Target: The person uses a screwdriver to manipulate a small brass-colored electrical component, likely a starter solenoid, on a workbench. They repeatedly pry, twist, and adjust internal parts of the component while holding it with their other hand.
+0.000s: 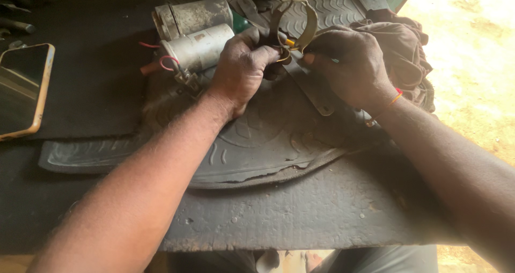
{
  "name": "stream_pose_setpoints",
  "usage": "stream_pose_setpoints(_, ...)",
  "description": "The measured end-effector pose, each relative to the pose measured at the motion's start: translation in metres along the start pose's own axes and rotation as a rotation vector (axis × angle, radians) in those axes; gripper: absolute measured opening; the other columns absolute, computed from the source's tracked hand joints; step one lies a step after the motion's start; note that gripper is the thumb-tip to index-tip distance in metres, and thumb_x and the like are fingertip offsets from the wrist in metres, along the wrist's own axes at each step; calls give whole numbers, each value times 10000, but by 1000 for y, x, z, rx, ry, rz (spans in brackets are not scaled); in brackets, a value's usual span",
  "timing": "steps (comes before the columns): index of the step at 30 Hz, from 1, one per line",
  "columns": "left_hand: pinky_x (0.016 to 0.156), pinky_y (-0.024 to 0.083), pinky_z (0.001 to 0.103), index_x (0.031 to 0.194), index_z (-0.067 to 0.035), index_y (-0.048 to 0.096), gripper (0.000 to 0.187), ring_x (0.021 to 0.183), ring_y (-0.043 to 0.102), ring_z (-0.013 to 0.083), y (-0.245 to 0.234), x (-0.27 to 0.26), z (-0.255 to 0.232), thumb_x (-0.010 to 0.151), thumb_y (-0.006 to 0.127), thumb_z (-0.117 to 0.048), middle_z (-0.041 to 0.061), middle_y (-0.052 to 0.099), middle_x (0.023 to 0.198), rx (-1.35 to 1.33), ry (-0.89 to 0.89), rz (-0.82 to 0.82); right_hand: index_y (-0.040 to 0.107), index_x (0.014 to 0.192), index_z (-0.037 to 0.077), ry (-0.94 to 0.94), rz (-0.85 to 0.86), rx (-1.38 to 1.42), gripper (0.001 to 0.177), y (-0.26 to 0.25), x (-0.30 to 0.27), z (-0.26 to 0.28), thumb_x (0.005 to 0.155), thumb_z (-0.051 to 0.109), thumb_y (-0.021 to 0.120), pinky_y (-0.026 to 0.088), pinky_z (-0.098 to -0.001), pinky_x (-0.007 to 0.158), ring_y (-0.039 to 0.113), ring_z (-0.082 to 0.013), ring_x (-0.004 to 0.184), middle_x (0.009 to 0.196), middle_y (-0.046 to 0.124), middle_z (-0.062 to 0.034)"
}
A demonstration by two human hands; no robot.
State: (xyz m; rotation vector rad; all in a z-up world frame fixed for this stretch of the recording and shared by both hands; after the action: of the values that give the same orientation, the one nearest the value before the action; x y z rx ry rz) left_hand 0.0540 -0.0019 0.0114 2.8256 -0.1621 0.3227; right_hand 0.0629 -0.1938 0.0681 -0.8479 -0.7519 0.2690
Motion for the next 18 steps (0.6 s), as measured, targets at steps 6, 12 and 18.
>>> stream_pose_setpoints(6,767,590,316,1015,-9,703,204,800,703,164,-2,4,1,894,556,-82,89,738,919,-117,-40,-6,788,1068,77,0,1,0,205,1,1,1,912,202,743,563,-375,838,743,-250,926,1020,765,-108)
stream_pose_setpoints(12,688,544,291,1004,-25,713,198,714,655,141,-2,-1,-3,897,562,-95,63,726,858,-23,-87,5,782,1056,66,-51,6,-3,219,2,0,0,906,223,758,558,-384,835,737,-265,929,1012,760,-113)
stream_pose_setpoints(18,719,528,277,1053,-32,730,210,743,640,117,-2,-1,-4,908,591,-94,53,727,885,-71,-73,43,776,1050,45,-66,25,33,244,0,0,1,901,237,746,558,-376,815,740,-256,903,993,757,-115)
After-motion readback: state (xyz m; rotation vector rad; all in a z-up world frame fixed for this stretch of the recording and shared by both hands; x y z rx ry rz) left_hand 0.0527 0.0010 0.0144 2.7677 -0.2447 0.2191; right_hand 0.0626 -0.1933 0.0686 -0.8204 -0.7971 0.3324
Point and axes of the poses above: each hand's wrist, its own x-axis towards the middle knuckle, its own y-axis out of the palm, z = x × y, the point moved 5 cm from there along x, towards the middle knuckle
